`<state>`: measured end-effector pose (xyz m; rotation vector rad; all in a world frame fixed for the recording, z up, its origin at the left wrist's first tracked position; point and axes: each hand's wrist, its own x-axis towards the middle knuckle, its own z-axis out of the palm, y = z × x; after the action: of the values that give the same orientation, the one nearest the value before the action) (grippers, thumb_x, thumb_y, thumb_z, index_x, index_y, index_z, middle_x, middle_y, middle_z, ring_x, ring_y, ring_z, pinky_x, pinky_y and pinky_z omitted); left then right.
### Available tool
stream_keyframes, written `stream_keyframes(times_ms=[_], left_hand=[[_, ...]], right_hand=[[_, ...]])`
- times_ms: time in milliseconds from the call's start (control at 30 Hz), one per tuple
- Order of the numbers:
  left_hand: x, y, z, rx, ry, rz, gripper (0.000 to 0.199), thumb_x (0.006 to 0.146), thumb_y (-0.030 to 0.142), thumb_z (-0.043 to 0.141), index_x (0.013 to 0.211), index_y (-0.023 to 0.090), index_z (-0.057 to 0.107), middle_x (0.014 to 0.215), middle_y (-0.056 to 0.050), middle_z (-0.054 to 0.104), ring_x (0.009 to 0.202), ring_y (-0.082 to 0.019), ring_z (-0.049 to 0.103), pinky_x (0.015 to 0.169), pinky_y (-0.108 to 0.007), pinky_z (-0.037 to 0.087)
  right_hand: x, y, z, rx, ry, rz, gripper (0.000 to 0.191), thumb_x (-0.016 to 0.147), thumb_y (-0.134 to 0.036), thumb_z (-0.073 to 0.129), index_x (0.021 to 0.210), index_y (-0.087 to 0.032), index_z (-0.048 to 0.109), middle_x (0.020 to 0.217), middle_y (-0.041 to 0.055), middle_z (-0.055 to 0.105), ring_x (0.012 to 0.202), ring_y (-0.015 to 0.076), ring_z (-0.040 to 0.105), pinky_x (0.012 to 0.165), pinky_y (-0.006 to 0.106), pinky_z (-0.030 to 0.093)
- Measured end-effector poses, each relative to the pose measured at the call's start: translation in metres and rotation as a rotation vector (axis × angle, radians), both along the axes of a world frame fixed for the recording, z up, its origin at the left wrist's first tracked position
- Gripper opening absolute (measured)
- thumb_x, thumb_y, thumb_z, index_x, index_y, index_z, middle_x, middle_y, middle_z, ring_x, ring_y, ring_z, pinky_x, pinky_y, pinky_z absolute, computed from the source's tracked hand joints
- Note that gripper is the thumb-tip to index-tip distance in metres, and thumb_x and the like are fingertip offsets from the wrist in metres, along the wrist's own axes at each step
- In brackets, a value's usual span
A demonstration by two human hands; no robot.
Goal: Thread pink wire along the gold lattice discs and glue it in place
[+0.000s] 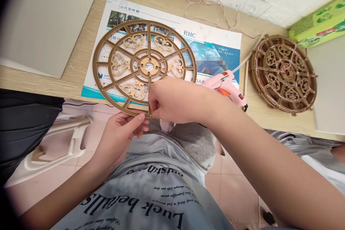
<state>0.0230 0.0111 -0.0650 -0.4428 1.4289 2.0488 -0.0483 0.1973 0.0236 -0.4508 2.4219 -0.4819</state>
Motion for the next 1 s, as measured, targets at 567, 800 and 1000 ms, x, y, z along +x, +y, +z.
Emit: stream_keyframes(times_ms=[567, 800, 1000], left_hand=[[-0.003, 0.027, 0.008, -0.190, -0.053, -0.019, 0.028, 0.065, 0.041, 0.072, 0.059, 0.017, 0.059, 0.053, 0.002, 0.056, 0.044, -0.008, 0.047, 0.044, -0.019, 0.031], [-0.002, 0.031, 0.011, -0.214, -0.053, 0.019, 0.025, 0.062, 0.037, 0.071, 0.056, 0.018, 0.056, 0.052, 0.002, 0.052, 0.045, -0.008, 0.044, 0.043, -0.019, 0.033], [-0.003, 0.029, 0.010, -0.224, -0.049, -0.011, 0.029, 0.065, 0.040, 0.073, 0.057, 0.017, 0.057, 0.053, 0.001, 0.053, 0.045, -0.008, 0.046, 0.044, -0.019, 0.033]], right_hand=[[-0.001, 0.013, -0.001, -0.066, -0.004, 0.025, 0.013, 0.083, -0.013, 0.079, 0.074, -0.022, 0.081, 0.069, -0.0025, 0.071, 0.057, 0.0112, 0.055, 0.058, 0.030, 0.039], [0.008, 0.019, -0.004, -0.123, 0.056, -0.019, 0.013, 0.082, -0.009, 0.081, 0.075, -0.020, 0.079, 0.072, -0.0018, 0.072, 0.058, 0.0112, 0.054, 0.059, 0.030, 0.037], [0.043, 0.063, 0.000, -0.328, 0.198, -0.160, 0.011, 0.093, -0.025, 0.077, 0.101, -0.023, 0.084, 0.078, -0.0008, 0.074, 0.064, 0.0128, 0.061, 0.060, 0.028, 0.040]])
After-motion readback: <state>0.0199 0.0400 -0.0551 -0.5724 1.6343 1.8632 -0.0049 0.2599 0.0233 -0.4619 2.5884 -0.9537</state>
